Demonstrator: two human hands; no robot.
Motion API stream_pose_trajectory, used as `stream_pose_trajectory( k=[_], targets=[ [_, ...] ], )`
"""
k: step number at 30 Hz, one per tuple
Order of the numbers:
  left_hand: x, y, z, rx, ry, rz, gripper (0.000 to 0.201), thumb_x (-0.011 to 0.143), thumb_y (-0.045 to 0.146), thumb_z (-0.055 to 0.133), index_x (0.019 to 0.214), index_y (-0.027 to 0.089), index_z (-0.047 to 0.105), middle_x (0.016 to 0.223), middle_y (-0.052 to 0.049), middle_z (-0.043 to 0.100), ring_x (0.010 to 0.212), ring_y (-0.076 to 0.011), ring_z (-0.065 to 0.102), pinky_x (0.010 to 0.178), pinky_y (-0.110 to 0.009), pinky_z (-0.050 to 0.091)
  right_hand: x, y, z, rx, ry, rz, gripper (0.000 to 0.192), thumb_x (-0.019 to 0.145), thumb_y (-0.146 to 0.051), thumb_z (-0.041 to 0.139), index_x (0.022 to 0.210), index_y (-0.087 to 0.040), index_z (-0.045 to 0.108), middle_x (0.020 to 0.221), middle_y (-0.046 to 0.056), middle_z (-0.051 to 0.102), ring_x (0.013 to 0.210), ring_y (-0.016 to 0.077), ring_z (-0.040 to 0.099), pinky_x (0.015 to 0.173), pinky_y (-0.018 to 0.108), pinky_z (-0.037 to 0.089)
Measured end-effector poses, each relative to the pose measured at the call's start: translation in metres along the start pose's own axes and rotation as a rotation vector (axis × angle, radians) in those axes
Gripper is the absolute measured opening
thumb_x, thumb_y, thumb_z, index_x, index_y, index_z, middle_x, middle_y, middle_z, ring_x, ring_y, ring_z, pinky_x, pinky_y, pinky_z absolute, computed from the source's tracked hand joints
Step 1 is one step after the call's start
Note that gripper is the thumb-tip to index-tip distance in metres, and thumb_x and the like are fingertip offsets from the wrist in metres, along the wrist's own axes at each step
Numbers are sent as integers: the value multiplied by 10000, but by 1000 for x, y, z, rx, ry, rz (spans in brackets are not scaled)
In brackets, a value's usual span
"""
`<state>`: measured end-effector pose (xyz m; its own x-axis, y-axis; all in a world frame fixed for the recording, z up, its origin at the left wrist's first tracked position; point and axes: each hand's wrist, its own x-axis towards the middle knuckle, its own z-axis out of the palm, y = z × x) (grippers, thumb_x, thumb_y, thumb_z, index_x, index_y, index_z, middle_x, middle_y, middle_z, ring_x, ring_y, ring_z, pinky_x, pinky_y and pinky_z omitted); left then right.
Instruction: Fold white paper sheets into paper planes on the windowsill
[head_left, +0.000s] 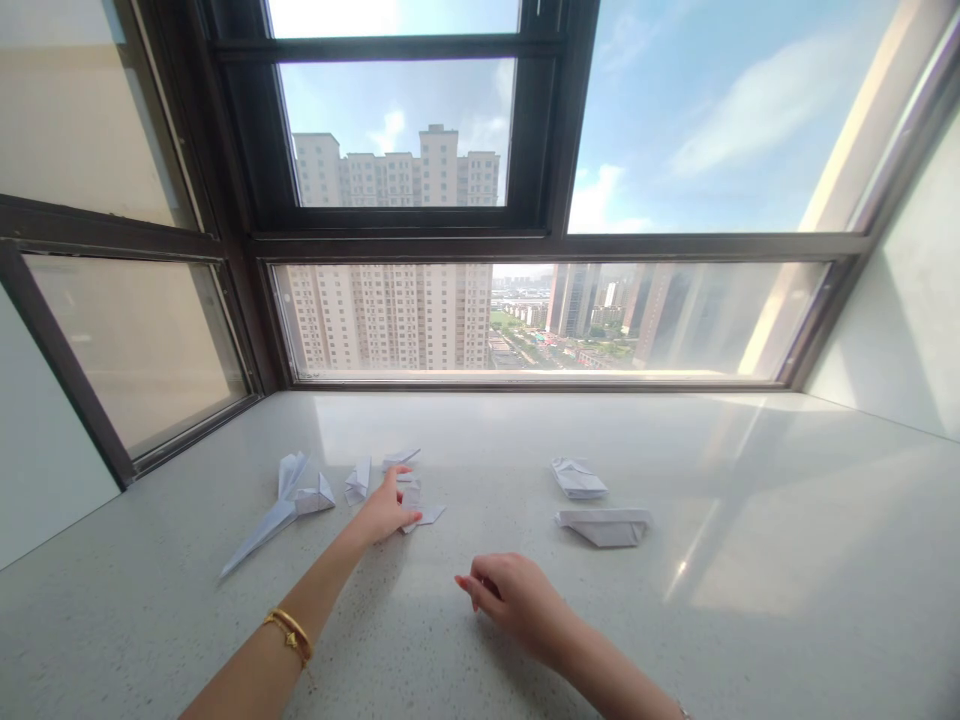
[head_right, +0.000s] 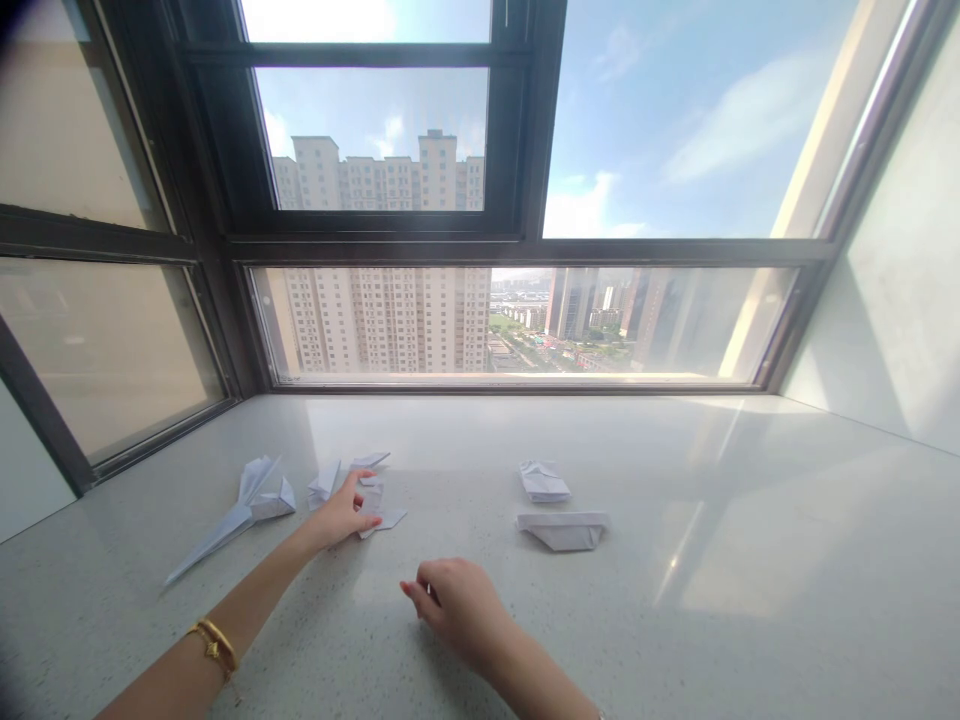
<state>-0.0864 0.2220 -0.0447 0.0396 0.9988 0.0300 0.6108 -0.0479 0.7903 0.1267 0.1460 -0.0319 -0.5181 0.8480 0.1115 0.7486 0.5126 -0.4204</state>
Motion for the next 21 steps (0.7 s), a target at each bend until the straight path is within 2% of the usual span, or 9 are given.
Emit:
stream_pose_trajectory(
  k=[3,6,9,10,14,16,17,19,21],
  targets=[
    [-3,4,0,-106,-13,-10,649,598,164,615,1172,179,315,723,36,493,606,-127,529,568,-253,432,1,2,2,9,8,0,359,846,-317,375,610,-176,606,576,14,616,529,114,492,510,221,259],
    [-9,13,-1,-223,-54,-7,594,612,188,622,1146,136,367,712,14,527,664,-144,549,614,-267,425,1,4,3,94,68,10,335,842,-326,384,621,-171,582,609,15,595,580,123,501,547,223,305],
    [-22,30,2,-341,-135,14,464,622,263,644,1035,116,494,753,-22,571,712,-153,556,645,-271,410,3,7,4,323,160,60,247,806,-391,443,809,-171,557,668,4,560,600,124,495,577,232,369],
    [-27,36,4,-375,-172,23,426,615,293,656,983,116,533,759,-26,580,709,-152,553,640,-267,404,4,8,6,430,185,83,280,780,-420,479,904,-173,528,702,1,551,596,121,494,578,239,391],
    [-49,59,17,-487,-294,50,376,603,346,679,882,116,580,707,-13,588,644,-130,529,586,-241,382,8,9,11,951,217,147,735,660,-512,598,1224,-191,252,862,33,542,642,143,547,555,284,466],
    [-56,65,25,-532,-324,64,370,603,356,682,868,120,577,700,-7,582,624,-121,518,572,-235,383,9,7,11,1187,203,169,923,611,-529,639,1288,-195,108,878,46,565,674,165,577,579,316,490],
    [-58,67,28,-562,-338,76,376,610,360,677,882,123,572,709,-8,582,615,-116,513,574,-237,389,9,6,9,1277,187,178,963,594,-526,657,1299,-195,91,868,46,581,681,170,586,602,331,496],
    [-61,69,33,-605,-348,98,391,636,358,658,937,129,558,731,-14,584,600,-110,506,579,-246,404,8,2,6,1394,133,187,888,578,-511,680,1273,-186,233,836,49,610,677,172,594,627,342,499],
    [-63,68,38,-600,-330,123,375,658,319,641,971,137,544,766,-29,591,631,-122,521,583,-251,420,6,-1,2,1433,68,168,674,596,-494,676,1139,-160,456,831,66,632,704,179,599,630,331,501]
  ],
)
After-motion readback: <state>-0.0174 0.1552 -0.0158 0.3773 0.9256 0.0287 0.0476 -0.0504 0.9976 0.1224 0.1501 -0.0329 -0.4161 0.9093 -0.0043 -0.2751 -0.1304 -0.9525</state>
